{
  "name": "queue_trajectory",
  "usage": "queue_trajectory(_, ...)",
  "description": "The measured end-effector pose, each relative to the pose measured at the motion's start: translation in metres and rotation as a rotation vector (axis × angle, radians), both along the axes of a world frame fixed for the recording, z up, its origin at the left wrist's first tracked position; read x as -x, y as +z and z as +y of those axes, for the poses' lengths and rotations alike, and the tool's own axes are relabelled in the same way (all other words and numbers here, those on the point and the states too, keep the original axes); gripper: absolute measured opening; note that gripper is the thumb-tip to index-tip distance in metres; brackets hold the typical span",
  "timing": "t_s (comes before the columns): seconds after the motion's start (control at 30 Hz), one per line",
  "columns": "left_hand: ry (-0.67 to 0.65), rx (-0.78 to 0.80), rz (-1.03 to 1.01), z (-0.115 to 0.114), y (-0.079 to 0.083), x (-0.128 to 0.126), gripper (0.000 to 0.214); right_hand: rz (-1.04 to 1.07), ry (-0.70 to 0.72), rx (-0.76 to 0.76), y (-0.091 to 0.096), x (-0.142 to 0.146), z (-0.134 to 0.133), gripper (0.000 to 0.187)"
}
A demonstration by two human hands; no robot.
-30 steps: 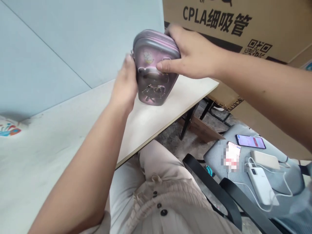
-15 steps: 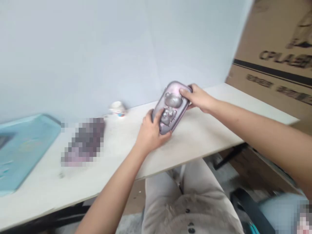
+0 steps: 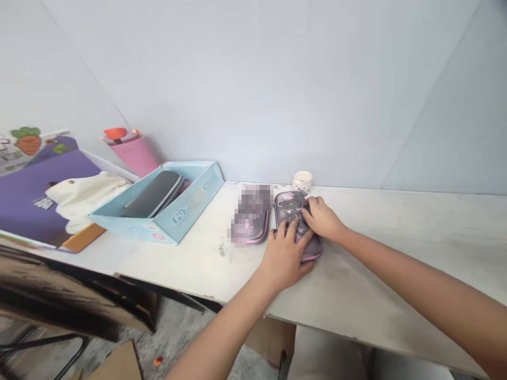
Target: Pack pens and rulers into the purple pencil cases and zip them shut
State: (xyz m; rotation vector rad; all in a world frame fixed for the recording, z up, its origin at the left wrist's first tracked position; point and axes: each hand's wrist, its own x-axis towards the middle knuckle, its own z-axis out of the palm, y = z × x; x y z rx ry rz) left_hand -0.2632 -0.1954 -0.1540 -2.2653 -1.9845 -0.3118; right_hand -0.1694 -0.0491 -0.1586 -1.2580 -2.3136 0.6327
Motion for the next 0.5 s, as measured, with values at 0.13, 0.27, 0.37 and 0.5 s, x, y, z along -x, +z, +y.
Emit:
queue_trajectory(0.13, -0.097, -0.022, -0.105, 0.006, 0.014, 0.040, 0.054, -0.187, 0.102, -0.256, 0.010, 0.016, -0.006, 0.030)
queue_trajectory(0.27, 0.161, -0.283, -0.250, 0.020, 0.025, 0.093, 0.043, -0.220, 0.305, -0.374, 0.021, 0.043, -0.015, 0.029)
queue_trajectory(0.37, 0.521, -0.339, -0.434, 0.031, 0.019, 0.133, 0.051, -0.287, 0.471, -0.388, 0.023, 0.066, -0.029, 0.030)
queue_trajectory(0.5, 0.793, 0.016, -0.954, 0.031, 0.012, 0.163, 0.057, -0.318, 0.589, -0.391, 0.024, 0.080, -0.051, 0.031)
